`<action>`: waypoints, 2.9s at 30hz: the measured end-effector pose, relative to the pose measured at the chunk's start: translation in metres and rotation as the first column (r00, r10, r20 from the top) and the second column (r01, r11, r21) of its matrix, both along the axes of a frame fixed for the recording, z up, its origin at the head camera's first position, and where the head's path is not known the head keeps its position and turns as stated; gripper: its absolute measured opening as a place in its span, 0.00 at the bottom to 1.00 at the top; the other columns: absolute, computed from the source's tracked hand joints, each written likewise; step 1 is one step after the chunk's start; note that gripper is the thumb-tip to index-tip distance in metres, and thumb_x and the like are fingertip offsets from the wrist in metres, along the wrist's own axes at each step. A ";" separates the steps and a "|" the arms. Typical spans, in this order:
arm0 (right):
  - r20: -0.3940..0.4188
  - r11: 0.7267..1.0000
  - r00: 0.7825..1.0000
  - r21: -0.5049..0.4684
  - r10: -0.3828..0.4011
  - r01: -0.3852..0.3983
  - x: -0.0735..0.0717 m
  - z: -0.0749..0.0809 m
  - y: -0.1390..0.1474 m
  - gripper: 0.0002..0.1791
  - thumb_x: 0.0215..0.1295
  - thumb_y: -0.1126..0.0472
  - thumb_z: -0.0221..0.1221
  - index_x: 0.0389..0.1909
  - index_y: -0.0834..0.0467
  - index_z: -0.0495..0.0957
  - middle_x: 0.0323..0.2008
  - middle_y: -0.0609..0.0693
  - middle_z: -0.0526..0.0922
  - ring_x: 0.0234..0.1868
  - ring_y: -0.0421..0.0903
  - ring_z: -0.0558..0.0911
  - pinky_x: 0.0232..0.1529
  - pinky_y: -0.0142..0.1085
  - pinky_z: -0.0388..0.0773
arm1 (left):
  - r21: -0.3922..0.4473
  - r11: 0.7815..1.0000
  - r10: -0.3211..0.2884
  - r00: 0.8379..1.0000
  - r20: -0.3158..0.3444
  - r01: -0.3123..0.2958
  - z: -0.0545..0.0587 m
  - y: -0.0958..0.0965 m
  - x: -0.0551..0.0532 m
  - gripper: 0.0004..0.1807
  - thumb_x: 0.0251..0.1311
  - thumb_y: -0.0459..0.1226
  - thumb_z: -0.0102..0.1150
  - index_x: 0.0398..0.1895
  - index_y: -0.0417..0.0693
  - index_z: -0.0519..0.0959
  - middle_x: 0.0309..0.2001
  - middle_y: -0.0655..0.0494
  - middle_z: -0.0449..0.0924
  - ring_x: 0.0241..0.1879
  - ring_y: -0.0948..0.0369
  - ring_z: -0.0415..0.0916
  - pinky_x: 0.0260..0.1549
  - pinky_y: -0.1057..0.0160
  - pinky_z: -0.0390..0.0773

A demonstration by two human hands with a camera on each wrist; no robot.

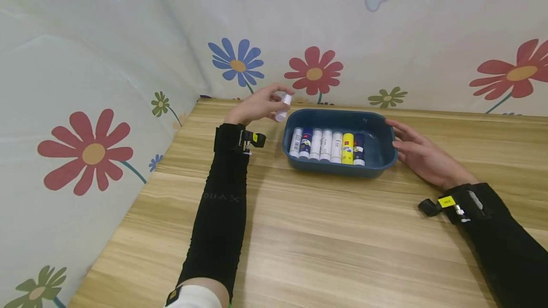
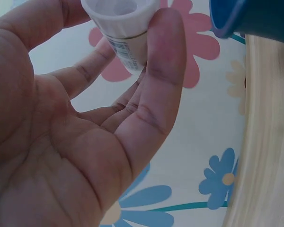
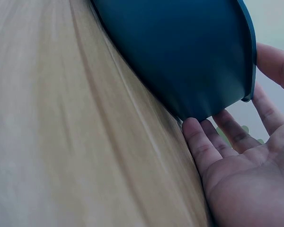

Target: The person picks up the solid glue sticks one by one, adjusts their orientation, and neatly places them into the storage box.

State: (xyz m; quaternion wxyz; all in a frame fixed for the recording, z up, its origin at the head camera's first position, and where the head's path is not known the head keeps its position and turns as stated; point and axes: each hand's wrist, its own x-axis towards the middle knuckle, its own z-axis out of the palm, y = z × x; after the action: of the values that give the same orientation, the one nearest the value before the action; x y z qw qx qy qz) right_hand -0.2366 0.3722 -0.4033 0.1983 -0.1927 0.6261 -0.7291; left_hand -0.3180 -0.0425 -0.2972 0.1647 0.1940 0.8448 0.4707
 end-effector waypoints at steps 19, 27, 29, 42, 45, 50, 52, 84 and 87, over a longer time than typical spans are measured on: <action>0.000 1.000 1.000 -0.011 0.011 -0.011 0.000 -0.003 0.000 0.33 0.77 0.68 0.39 0.79 0.47 0.44 0.78 0.54 0.36 0.68 0.35 0.63 0.59 0.24 0.69 | -0.089 0.994 -0.069 0.992 -0.110 0.059 0.010 0.028 0.014 0.28 0.65 0.41 0.61 0.67 0.54 0.68 0.52 0.50 0.74 0.48 0.55 0.76 0.45 0.62 0.83; -0.007 1.000 1.000 -0.029 0.012 -0.012 -0.001 -0.004 0.002 0.33 0.77 0.69 0.39 0.78 0.48 0.45 0.77 0.52 0.39 0.68 0.36 0.64 0.59 0.25 0.69 | -0.145 0.983 -0.127 0.986 -0.105 0.111 0.008 0.046 0.017 0.27 0.65 0.41 0.60 0.66 0.55 0.67 0.53 0.49 0.76 0.48 0.55 0.77 0.46 0.63 0.82; -0.008 1.000 1.000 -0.026 0.013 -0.014 -0.001 -0.003 0.002 0.33 0.77 0.69 0.39 0.79 0.48 0.44 0.77 0.53 0.39 0.68 0.37 0.63 0.59 0.24 0.69 | -0.154 0.980 -0.139 0.985 -0.104 0.123 0.008 0.050 0.019 0.26 0.65 0.41 0.60 0.66 0.55 0.68 0.54 0.49 0.76 0.49 0.56 0.76 0.46 0.64 0.82; -0.013 1.000 1.000 -0.011 -0.003 0.003 0.002 0.002 0.005 0.33 0.77 0.68 0.39 0.78 0.48 0.45 0.77 0.52 0.41 0.68 0.37 0.63 0.59 0.24 0.69 | -0.203 0.960 -0.221 0.966 -0.132 0.191 0.012 0.068 0.025 0.26 0.66 0.42 0.60 0.67 0.57 0.69 0.59 0.50 0.73 0.52 0.56 0.74 0.44 0.65 0.82; -0.012 1.000 1.000 -0.019 0.007 -0.008 0.001 0.000 0.003 0.33 0.77 0.68 0.39 0.79 0.49 0.44 0.76 0.52 0.42 0.68 0.39 0.63 0.60 0.26 0.69 | -0.230 0.951 -0.242 0.959 -0.145 0.205 0.010 0.072 0.028 0.26 0.66 0.42 0.59 0.67 0.57 0.69 0.56 0.51 0.74 0.50 0.57 0.74 0.44 0.66 0.81; -0.007 1.000 1.000 0.009 -0.003 0.003 -0.001 -0.002 0.000 0.33 0.77 0.67 0.40 0.78 0.47 0.45 0.77 0.54 0.41 0.69 0.40 0.63 0.60 0.25 0.69 | -0.283 0.930 -0.282 0.949 -0.143 0.233 0.002 0.082 0.032 0.27 0.66 0.43 0.59 0.68 0.59 0.68 0.52 0.53 0.75 0.46 0.58 0.74 0.44 0.61 0.81; -0.006 1.000 1.000 0.014 -0.013 0.013 -0.002 -0.003 0.000 0.33 0.77 0.66 0.40 0.78 0.47 0.46 0.77 0.54 0.41 0.69 0.40 0.62 0.60 0.25 0.68 | -0.279 0.930 -0.286 0.949 -0.134 0.241 0.000 0.087 0.033 0.27 0.66 0.42 0.60 0.68 0.59 0.68 0.50 0.52 0.75 0.44 0.57 0.74 0.45 0.57 0.82; 0.014 1.000 1.000 -0.002 0.019 -0.019 -0.005 -0.002 0.004 0.32 0.77 0.66 0.40 0.78 0.45 0.47 0.78 0.55 0.34 0.68 0.37 0.63 0.61 0.25 0.66 | -0.361 0.824 -0.433 0.896 0.095 0.436 0.013 0.179 0.037 0.30 0.64 0.40 0.62 0.68 0.50 0.64 0.47 0.51 0.74 0.37 0.57 0.77 0.43 0.65 0.82; 0.019 1.000 1.000 -0.007 0.022 -0.022 -0.006 -0.002 0.005 0.33 0.77 0.67 0.40 0.78 0.45 0.47 0.78 0.55 0.34 0.68 0.36 0.64 0.61 0.25 0.66 | -0.389 0.815 -0.412 0.902 0.132 0.429 0.014 0.185 0.035 0.30 0.63 0.41 0.63 0.67 0.52 0.64 0.52 0.53 0.72 0.39 0.57 0.77 0.42 0.67 0.82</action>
State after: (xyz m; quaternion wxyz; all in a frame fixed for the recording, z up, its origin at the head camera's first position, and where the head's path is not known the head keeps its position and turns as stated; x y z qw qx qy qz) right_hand -0.2422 0.3769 -0.4048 0.2116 -0.1931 0.6196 -0.7308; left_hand -0.2833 0.1425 -0.2836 0.3191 0.3271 0.8567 0.2392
